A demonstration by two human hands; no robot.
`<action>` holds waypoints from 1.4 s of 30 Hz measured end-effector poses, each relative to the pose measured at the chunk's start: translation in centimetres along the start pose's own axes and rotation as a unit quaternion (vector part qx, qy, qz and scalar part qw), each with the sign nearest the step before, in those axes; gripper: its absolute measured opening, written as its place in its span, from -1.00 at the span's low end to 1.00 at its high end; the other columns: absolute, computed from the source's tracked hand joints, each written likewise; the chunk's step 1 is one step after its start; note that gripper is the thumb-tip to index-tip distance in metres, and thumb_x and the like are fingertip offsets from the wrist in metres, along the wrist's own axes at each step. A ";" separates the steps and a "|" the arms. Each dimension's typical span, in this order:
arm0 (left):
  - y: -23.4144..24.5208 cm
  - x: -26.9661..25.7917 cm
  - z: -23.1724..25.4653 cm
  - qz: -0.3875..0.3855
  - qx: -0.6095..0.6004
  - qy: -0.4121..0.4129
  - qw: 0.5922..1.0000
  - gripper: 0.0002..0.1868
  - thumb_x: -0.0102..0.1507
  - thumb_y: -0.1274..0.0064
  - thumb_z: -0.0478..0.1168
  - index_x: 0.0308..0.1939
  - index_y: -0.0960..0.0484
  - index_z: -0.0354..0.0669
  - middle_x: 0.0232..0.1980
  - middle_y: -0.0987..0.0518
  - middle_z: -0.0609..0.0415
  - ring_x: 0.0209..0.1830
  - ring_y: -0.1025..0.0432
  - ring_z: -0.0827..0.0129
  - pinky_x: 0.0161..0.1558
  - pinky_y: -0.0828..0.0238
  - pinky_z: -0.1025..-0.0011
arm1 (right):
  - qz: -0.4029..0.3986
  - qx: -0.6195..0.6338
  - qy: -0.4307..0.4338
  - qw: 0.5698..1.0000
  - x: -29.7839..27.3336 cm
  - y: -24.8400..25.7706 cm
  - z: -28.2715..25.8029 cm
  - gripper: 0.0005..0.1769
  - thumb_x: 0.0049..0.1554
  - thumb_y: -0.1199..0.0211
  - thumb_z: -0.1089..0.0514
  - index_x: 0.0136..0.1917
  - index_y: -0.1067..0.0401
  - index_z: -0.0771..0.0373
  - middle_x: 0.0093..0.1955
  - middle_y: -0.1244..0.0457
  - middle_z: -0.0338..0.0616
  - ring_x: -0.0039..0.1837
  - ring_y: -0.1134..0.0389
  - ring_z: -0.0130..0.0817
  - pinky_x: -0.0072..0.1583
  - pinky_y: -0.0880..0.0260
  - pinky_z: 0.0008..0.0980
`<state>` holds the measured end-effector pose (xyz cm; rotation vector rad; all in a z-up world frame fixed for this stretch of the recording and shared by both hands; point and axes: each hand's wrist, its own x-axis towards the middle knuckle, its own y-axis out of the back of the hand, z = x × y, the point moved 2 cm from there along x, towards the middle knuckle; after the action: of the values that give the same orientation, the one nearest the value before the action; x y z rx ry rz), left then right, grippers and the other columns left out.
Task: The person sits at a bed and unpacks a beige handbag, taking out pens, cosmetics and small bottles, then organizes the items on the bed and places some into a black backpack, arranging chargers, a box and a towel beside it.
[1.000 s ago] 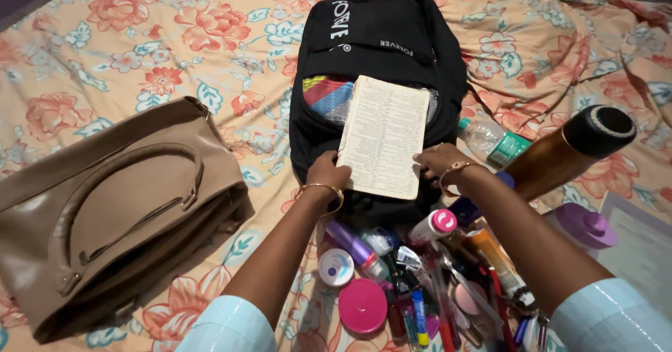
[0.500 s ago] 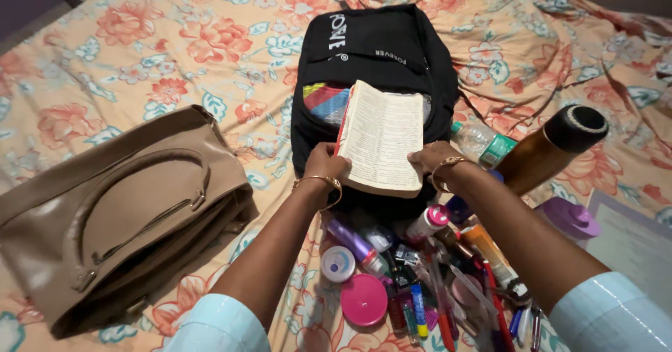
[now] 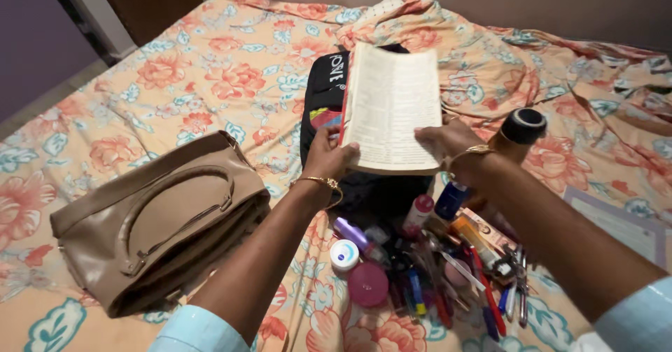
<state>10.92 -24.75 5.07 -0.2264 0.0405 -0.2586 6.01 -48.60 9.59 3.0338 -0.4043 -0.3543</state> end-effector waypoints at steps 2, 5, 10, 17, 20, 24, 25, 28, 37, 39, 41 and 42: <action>-1.9 -1.2 1.6 -0.033 -0.019 -0.013 0.999 -0.39 0.19 -0.16 -0.32 0.29 -0.28 -0.22 0.00 -0.62 -0.08 -0.14 -0.56 0.29 -0.20 -0.58 0.33 | -0.004 0.039 0.033 0.999 -2.3 2.0 -1.5 -0.61 0.12 -0.26 0.26 0.23 -0.41 0.37 0.11 -0.41 0.01 0.11 -0.45 -0.22 0.15 -0.43 -0.29; -6.5 -2.9 3.5 -0.078 -0.007 0.008 0.997 -0.36 0.17 -0.22 -0.27 0.28 -0.29 -0.19 -0.01 -0.63 -0.06 -0.13 -0.57 0.30 -0.21 -0.61 0.29 | 0.005 0.103 0.046 0.994 -5.8 6.7 -3.1 -0.58 0.17 -0.21 0.30 0.28 -0.34 0.46 0.24 -0.37 0.13 0.23 -0.45 -0.22 0.29 -0.40 -0.32; -16.1 -5.2 3.6 -0.201 0.027 -0.008 0.979 -0.33 0.18 -0.24 -0.20 0.30 -0.26 -0.12 -0.04 -0.66 0.00 -0.17 -0.59 0.32 -0.29 -0.56 0.37 | 0.037 0.064 0.087 0.994 -12.0 16.7 -5.1 -0.55 0.21 -0.14 0.25 0.36 -0.30 0.42 0.32 -0.31 0.17 0.27 -0.41 -0.16 0.33 -0.40 -0.24; -28.8 -9.3 -0.8 -0.336 0.063 -0.051 0.939 -0.26 0.19 -0.25 -0.29 0.42 -0.31 -0.32 -0.15 -0.68 -0.01 -0.36 -0.56 0.40 -0.44 -0.46 0.46 | 0.216 0.069 0.036 0.973 -17.7 30.5 -1.6 -0.52 0.22 -0.16 0.23 0.40 -0.22 0.20 0.29 -0.32 0.02 0.22 -0.43 -0.19 0.16 -0.47 -0.15; -31.3 -10.9 -2.6 -0.306 0.118 0.036 0.944 -0.14 0.12 -0.22 -0.33 0.48 -0.18 -0.18 -0.17 -0.65 -0.05 -0.39 -0.56 0.38 -0.46 -0.46 0.43 | 0.250 0.080 0.028 0.965 -18.1 35.6 2.1 -0.54 0.25 -0.19 0.23 0.39 -0.24 0.32 0.28 -0.32 0.09 0.24 -0.43 -0.16 0.18 -0.55 -0.20; -31.9 -10.9 -4.0 -0.314 0.124 0.024 0.941 -0.19 0.13 -0.19 -0.32 0.45 -0.24 -0.22 -0.11 -0.66 -0.11 -0.37 -0.58 0.36 -0.41 -0.50 0.40 | 0.269 0.091 -0.013 0.959 -16.8 41.4 8.8 -0.55 0.23 -0.17 0.27 0.38 -0.28 0.27 0.25 -0.33 0.08 0.20 -0.43 -0.15 0.13 -0.53 -0.15; -32.0 -10.8 -4.4 -0.315 0.127 0.016 0.941 -0.20 0.13 -0.19 -0.31 0.45 -0.26 -0.24 -0.10 -0.67 -0.13 -0.36 -0.59 0.35 -0.39 -0.52 0.40 | 0.272 0.095 -0.020 0.957 -16.1 42.7 10.6 -0.55 0.22 -0.16 0.27 0.38 -0.30 0.25 0.24 -0.34 0.06 0.18 -0.43 -0.16 0.12 -0.52 -0.14; -31.8 -10.5 -5.8 -0.305 0.128 0.031 0.943 -0.24 0.12 -0.20 -0.31 0.41 -0.34 -0.24 -0.07 -0.64 -0.17 -0.30 -0.59 0.26 -0.32 -0.55 0.36 | 0.254 0.089 -0.001 0.963 -13.3 45.3 16.1 -0.57 0.21 -0.17 0.31 0.35 -0.39 0.26 0.21 -0.39 -0.09 0.16 -0.44 -0.28 0.08 -0.48 -0.26; -29.9 -9.2 -7.6 -0.257 0.167 0.010 0.952 -0.40 0.10 -0.19 -0.29 0.25 -0.52 -0.26 0.03 -0.65 -0.05 -0.07 -0.61 0.32 -0.13 -0.70 0.33 | 0.275 -0.012 -0.232 0.933 -8.8 47.1 33.0 -0.69 0.23 -0.31 0.04 0.06 -0.45 0.33 -0.13 -0.29 0.20 -0.18 -0.28 -0.08 -0.18 -0.19 -0.07; -29.6 -8.8 -7.6 -0.238 0.225 -0.043 0.944 -0.44 0.11 -0.24 -0.28 0.21 -0.58 -0.25 -0.02 -0.69 -0.05 -0.07 -0.62 0.34 -0.08 -0.60 0.40 | 0.179 -0.324 -0.200 0.907 -8.9 47.6 34.3 -0.74 0.11 -0.34 0.05 0.00 -0.49 0.24 -0.10 -0.33 0.09 -0.09 -0.33 -0.13 -0.10 -0.27 -0.17; -29.3 -8.5 -7.7 -0.231 0.246 -0.045 0.940 -0.46 0.11 -0.24 -0.28 0.19 -0.60 -0.23 -0.08 -0.71 -0.04 -0.09 -0.63 0.35 -0.09 -0.55 0.43 | 0.059 -0.598 -0.145 0.786 -9.2 47.6 35.1 -0.77 -0.01 -0.37 0.06 -0.07 -0.54 0.14 -0.07 -0.36 -0.02 0.00 -0.39 -0.17 -0.02 -0.37 -0.25; -29.0 -8.4 -7.8 -0.235 0.237 -0.022 0.942 -0.46 0.11 -0.22 -0.29 0.20 -0.60 -0.22 -0.11 -0.71 -0.03 -0.12 -0.63 0.35 -0.14 -0.55 0.43 | -0.006 -0.712 -0.111 0.693 -9.5 47.3 35.3 -0.78 -0.07 -0.38 0.07 -0.11 -0.57 0.10 -0.05 -0.38 -0.07 0.05 -0.42 -0.18 0.02 -0.42 -0.29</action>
<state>-4.96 -51.56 4.15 0.2466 -0.1214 -0.7275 -23.03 -92.73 -18.40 1.4406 -0.0153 -0.6267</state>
